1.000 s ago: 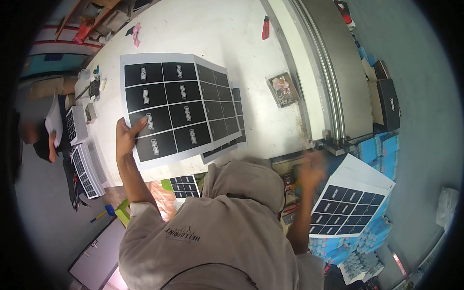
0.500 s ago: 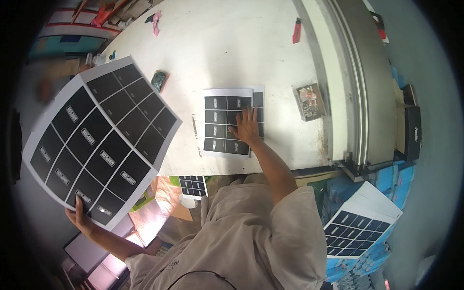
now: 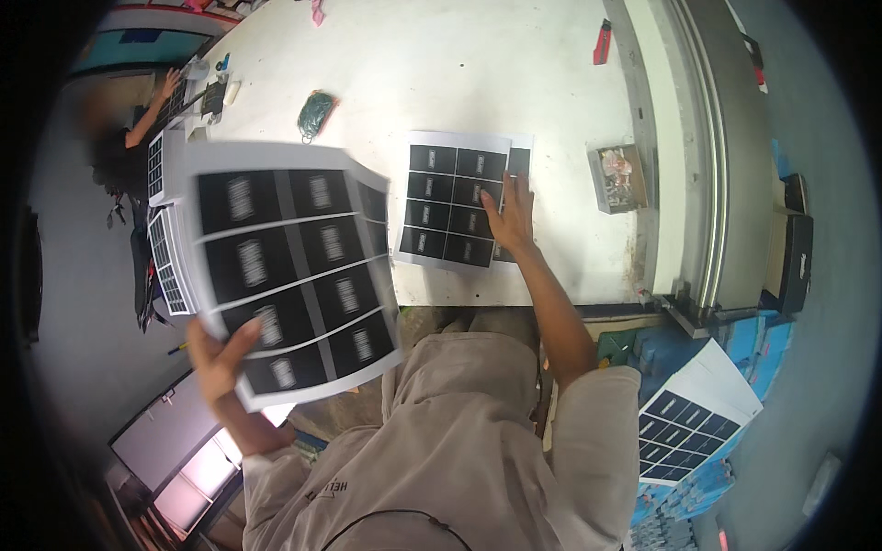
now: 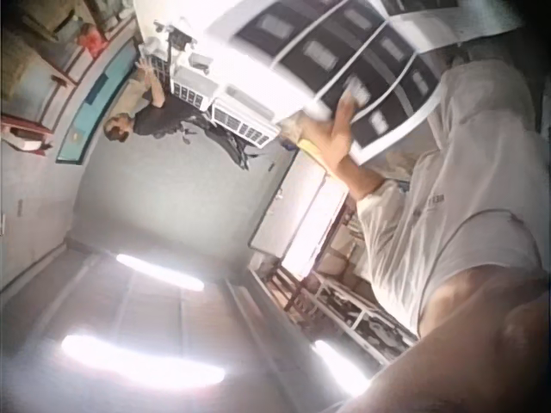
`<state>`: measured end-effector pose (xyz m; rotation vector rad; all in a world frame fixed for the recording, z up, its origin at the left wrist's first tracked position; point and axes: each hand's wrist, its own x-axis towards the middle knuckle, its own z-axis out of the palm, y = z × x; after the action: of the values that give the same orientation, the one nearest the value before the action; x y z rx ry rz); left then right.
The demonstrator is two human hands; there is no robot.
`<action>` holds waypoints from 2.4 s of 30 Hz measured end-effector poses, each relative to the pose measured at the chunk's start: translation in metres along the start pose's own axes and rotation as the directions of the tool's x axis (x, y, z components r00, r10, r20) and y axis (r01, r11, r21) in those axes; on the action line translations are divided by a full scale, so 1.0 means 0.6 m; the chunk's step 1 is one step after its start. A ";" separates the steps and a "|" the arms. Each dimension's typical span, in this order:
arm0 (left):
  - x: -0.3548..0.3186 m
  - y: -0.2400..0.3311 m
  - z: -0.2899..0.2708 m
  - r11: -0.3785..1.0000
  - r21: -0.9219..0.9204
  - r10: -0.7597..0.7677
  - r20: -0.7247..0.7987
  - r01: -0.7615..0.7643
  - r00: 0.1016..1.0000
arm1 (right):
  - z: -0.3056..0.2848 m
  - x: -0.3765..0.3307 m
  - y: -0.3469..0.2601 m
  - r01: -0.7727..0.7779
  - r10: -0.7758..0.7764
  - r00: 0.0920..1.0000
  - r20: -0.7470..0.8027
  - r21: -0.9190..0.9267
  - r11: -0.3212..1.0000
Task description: The person repeatedly picks up small solar panels from a table, aligns them, and stacks them into neat piles. They also wipe the table surface and handle protective sheets between stacks.
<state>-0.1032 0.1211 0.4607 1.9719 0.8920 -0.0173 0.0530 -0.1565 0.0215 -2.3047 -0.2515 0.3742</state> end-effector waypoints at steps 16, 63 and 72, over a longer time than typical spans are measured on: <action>0.258 -0.481 0.476 0.911 0.411 0.049 -0.015 -0.039 0.999 | 0.046 0.035 -0.002 0.192 -0.214 0.977 -0.004 -0.432 0.881; -0.140 -0.123 0.727 0.469 -0.150 0.857 0.314 -0.870 0.408 | -0.342 -0.841 0.123 0.733 0.915 0.360 -0.181 0.661 -0.158; -0.381 0.163 1.096 0.070 -0.088 0.539 0.841 -0.994 -0.036 | -0.338 -0.850 0.107 0.739 0.862 0.470 -0.190 0.619 -0.266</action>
<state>0.0041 -0.5401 0.2472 2.4239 -1.2463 -0.3669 -0.3517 -0.4852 0.2049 -0.1650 0.7562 -0.6159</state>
